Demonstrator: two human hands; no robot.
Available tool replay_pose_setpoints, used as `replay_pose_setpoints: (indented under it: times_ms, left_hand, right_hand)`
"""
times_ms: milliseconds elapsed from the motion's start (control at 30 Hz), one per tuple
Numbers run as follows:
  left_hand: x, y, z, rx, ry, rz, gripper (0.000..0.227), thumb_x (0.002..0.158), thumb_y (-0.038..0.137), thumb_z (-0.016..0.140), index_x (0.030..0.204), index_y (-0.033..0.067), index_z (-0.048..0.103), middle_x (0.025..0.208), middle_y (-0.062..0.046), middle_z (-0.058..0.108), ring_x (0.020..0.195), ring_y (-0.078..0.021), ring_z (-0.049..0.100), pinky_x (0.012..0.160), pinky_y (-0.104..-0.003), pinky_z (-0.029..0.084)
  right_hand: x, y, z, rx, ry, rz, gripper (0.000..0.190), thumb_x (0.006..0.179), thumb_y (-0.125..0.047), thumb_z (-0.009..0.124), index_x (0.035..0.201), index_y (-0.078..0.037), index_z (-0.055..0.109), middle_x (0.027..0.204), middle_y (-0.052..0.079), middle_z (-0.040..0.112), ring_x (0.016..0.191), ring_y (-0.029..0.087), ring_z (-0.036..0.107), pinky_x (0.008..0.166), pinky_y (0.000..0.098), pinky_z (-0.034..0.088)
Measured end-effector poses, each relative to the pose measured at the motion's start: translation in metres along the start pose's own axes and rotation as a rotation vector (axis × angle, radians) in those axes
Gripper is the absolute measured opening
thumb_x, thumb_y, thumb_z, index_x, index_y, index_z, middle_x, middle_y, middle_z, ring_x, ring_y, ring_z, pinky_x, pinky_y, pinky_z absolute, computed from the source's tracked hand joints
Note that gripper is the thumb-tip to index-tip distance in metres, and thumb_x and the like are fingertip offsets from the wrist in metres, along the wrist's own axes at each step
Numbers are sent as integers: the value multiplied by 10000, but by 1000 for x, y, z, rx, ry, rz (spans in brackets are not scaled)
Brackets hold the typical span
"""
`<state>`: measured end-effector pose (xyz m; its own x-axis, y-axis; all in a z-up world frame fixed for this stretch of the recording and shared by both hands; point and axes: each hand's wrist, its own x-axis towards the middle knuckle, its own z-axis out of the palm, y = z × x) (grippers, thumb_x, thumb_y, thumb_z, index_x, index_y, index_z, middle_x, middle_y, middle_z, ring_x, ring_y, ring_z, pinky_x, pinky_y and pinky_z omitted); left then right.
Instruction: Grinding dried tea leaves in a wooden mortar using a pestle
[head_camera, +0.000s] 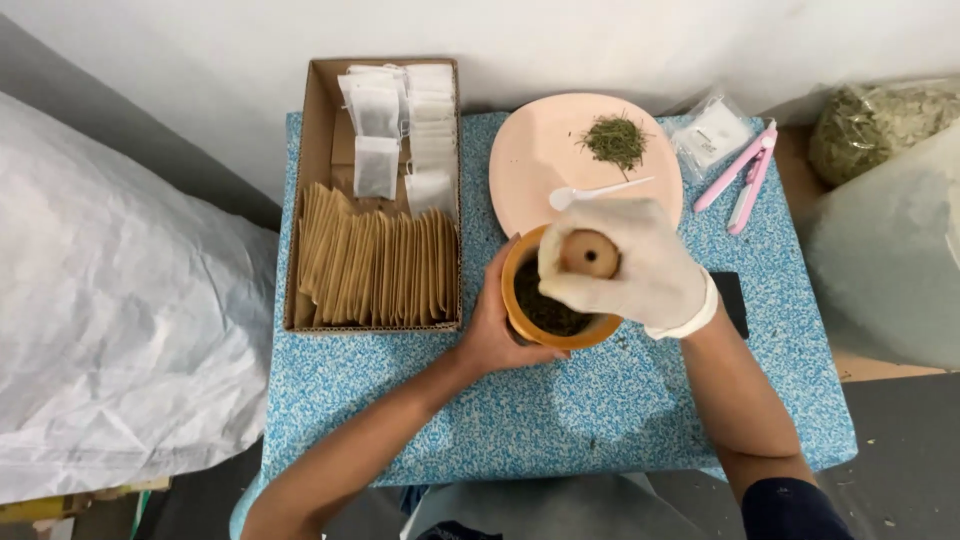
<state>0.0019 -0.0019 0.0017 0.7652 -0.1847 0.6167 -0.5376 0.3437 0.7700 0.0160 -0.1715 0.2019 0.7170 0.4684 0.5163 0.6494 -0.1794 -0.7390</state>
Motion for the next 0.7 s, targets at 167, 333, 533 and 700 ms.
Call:
replay_pose_setpoints:
  times_ms: [167,333,533,700]
  left_hand:
    - [6,1,-1,-24,16,55,1470,622,344,1101,1719,-36,200,1587,-272,535,1469,-419,546,1258,-619,435]
    - [5,2,-1,-19,3,56,1446,640,345,1099,1713,-30,205,1570,-273,545,1457,-413,554,1255,-618,445]
    - [-1,-1,-1,-5,21,34,1476,600,365,1110,1701,-56,221,1573,-279,545,1462,-434,550,1255,-627,437]
    - [4,9,3,19,5,42,1445,655,386,1086,1723,-23,202,1593,-255,534,1481,-414,533,1268,-619,428]
  right_hand:
    - [-2,-21,-20,-141,3,-141,272,839,-347,937,871,-126,782,822,49,763,748,292,789,730,381,626]
    - [2,-15,-12,-188,-44,-111,251,849,-216,941,909,-66,748,829,133,773,800,402,796,733,460,629]
    - [-2,-12,-22,-284,4,-138,240,895,-321,932,962,-141,788,923,35,795,855,297,797,798,398,623]
    - [-10,-17,-34,-308,54,-129,360,881,-451,905,1012,-133,803,985,28,802,945,267,803,871,376,620]
